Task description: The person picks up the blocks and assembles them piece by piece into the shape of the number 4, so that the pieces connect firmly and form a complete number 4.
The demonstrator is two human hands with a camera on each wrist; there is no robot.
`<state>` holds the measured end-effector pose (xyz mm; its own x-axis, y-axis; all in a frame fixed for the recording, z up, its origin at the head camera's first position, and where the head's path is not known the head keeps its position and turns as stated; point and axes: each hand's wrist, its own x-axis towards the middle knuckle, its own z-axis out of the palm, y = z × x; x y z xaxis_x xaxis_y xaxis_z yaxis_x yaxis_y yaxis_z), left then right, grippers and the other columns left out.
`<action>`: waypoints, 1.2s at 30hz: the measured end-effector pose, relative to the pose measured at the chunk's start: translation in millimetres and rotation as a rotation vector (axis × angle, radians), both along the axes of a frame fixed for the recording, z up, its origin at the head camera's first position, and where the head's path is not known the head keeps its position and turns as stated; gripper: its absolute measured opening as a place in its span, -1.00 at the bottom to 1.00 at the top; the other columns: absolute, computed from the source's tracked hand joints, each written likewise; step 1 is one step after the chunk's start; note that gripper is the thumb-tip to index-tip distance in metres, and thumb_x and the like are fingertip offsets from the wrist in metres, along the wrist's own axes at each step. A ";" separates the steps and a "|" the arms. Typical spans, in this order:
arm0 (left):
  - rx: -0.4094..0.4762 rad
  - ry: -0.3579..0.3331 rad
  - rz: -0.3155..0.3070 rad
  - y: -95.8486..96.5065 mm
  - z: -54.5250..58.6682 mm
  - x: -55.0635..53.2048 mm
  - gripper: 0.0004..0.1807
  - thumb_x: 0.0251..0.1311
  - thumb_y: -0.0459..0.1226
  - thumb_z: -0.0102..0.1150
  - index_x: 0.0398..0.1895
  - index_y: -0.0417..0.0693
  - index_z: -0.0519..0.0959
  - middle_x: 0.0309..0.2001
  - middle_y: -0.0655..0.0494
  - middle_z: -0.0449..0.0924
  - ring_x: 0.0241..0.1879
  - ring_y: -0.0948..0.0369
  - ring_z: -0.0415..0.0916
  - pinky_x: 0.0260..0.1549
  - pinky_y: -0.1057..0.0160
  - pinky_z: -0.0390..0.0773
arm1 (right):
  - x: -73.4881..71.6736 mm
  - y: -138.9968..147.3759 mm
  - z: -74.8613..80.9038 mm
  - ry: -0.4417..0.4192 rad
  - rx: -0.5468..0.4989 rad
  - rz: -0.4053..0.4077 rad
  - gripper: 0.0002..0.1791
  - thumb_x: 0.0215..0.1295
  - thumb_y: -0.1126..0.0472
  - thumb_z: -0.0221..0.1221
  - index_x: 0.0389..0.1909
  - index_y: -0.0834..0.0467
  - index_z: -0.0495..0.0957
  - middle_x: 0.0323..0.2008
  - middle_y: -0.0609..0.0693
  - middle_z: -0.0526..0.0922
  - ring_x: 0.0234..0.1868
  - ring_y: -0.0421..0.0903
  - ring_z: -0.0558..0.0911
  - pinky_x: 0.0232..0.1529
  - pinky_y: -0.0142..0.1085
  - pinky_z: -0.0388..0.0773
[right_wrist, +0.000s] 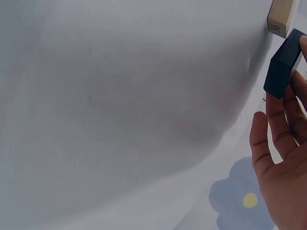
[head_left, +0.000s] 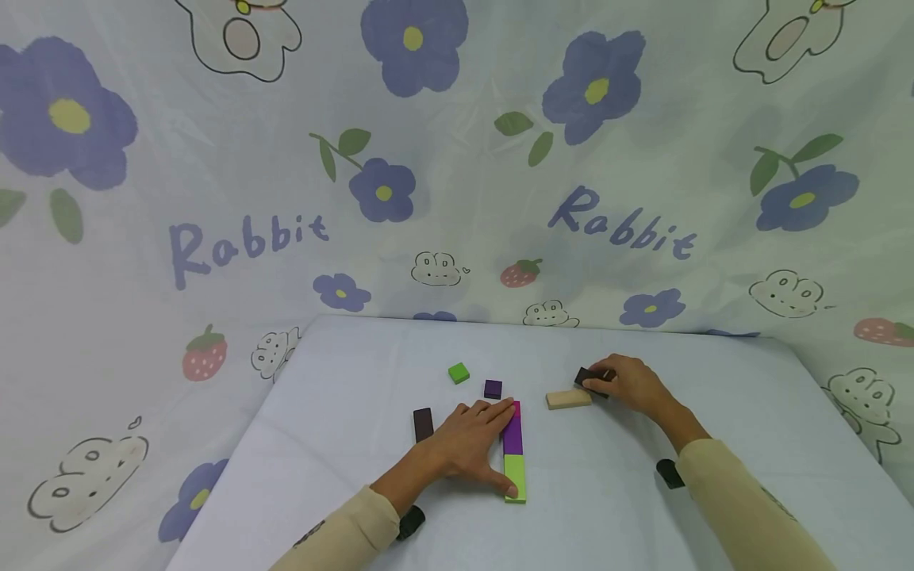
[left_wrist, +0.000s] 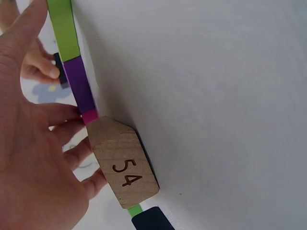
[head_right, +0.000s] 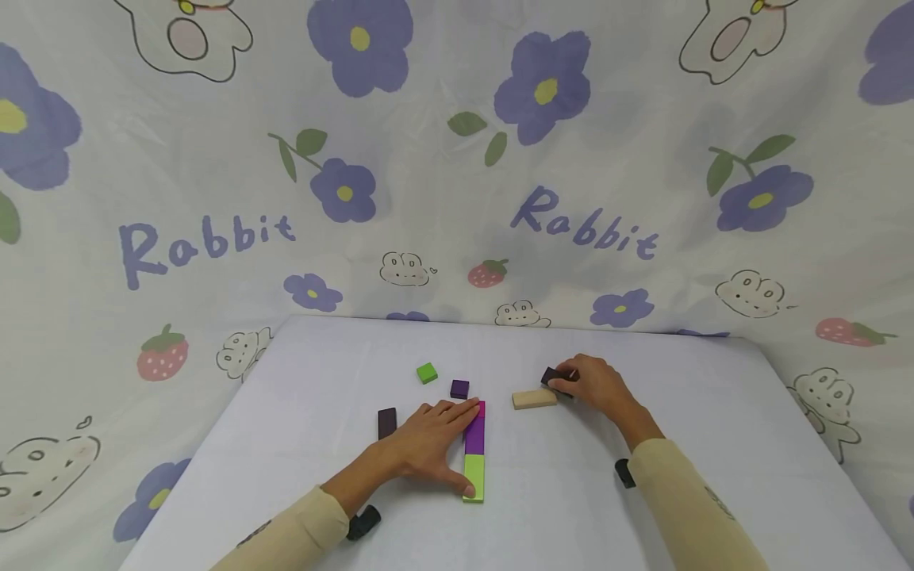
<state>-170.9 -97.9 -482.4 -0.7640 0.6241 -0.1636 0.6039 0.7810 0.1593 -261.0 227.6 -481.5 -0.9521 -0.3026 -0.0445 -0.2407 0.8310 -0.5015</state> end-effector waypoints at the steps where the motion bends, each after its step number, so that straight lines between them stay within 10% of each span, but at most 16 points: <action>1: 0.001 0.000 0.000 0.0 0.1 0.0 0.34 -0.16 0.55 0.22 0.64 0.08 0.03 0.62 0.23 -0.06 0.49 0.15 0.08 0.38 -0.03 0.23 | 0.5 0.1 0.4 0.004 0.004 0.002 -0.53 0.30 -0.01 0.36 0.05 0.26 0.68 -0.14 0.03 0.69 -0.13 -0.01 0.62 -0.11 -0.02 0.60; 36: 0.009 -0.015 0.005 -0.1 1.0 -0.4 0.35 -0.16 0.57 0.20 0.64 0.09 0.02 0.62 0.23 -0.06 0.50 0.13 0.08 0.39 -0.07 0.21 | 35.0 -40.2 27.6 0.065 0.036 0.172 -0.64 0.20 0.06 0.43 -0.05 0.14 0.72 -0.31 -0.17 0.68 -0.26 -0.19 0.60 -0.22 -0.20 0.55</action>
